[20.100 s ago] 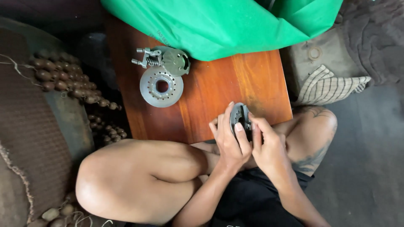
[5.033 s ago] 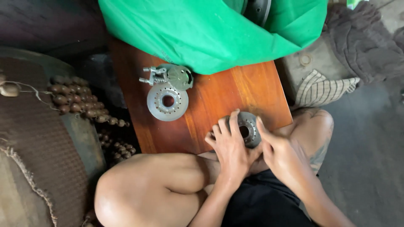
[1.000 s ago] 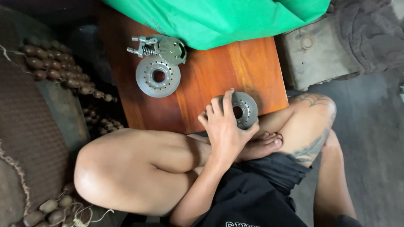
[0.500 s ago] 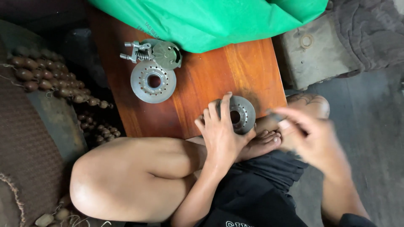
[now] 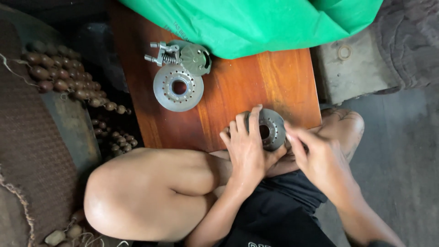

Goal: The person smooths and deburrs the edges of a motorcycle brake rotor using a hand file while sitting on the floor.

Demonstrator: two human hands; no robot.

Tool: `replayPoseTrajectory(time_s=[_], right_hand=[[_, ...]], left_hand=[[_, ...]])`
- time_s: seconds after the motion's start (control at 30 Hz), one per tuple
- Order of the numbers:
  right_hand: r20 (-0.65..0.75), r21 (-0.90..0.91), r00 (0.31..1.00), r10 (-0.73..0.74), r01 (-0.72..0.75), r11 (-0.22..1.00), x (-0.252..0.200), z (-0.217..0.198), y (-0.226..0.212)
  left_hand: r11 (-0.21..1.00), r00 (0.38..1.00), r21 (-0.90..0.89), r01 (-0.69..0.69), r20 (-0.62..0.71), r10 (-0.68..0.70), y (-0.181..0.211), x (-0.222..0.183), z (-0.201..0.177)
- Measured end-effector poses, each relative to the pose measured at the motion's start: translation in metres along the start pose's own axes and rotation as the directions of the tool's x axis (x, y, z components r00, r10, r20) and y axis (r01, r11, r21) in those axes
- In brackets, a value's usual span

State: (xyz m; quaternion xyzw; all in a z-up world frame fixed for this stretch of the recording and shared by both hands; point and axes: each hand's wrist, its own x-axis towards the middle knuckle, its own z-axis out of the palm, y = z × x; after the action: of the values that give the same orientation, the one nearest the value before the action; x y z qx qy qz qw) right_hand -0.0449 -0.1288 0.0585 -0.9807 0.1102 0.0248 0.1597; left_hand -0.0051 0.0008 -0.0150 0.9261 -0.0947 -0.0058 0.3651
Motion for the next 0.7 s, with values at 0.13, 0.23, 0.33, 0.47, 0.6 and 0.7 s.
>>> replayPoseTrajectory(time_s=[0.13, 0.23, 0.33, 0.47, 0.6, 0.7], right_hand=[[-0.128, -0.05, 0.99, -0.066, 0.06, 0.997, 0.019, 0.018, 0.006], [-0.098, -0.081, 0.994, -0.045, 0.037, 0.996, 0.005, 0.006, -0.001], [-0.105, 0.057, 0.994, 0.02, -0.014, 0.998, -0.005, 0.011, 0.002], [-0.101, -0.024, 0.992, 0.075, -0.077, 0.997, 0.01, 0.017, 0.0], [-0.031, 0.019, 0.992, 0.12, -0.12, 0.993, -0.004, 0.011, -0.005], [-0.043, 0.1, 0.984, 0.176, -0.171, 0.98, -0.012, 0.006, -0.01]], left_hand=[[1.0, 1.0, 0.016, -0.013, 0.005, 0.013, 0.0, -0.001, -0.002], [1.0, 1.0, 0.008, -0.02, 0.024, 0.02, 0.0, 0.003, -0.006], [1.0, 1.0, 0.016, 0.009, 0.029, -0.01, 0.0, 0.003, -0.007], [1.0, 0.999, 0.013, 0.003, 0.054, -0.003, 0.0, 0.0, -0.002], [1.0, 0.998, -0.016, -0.015, 0.056, 0.016, -0.001, 0.001, -0.009], [1.0, 0.999, -0.009, -0.007, 0.045, 0.007, -0.001, -0.001, -0.007]])
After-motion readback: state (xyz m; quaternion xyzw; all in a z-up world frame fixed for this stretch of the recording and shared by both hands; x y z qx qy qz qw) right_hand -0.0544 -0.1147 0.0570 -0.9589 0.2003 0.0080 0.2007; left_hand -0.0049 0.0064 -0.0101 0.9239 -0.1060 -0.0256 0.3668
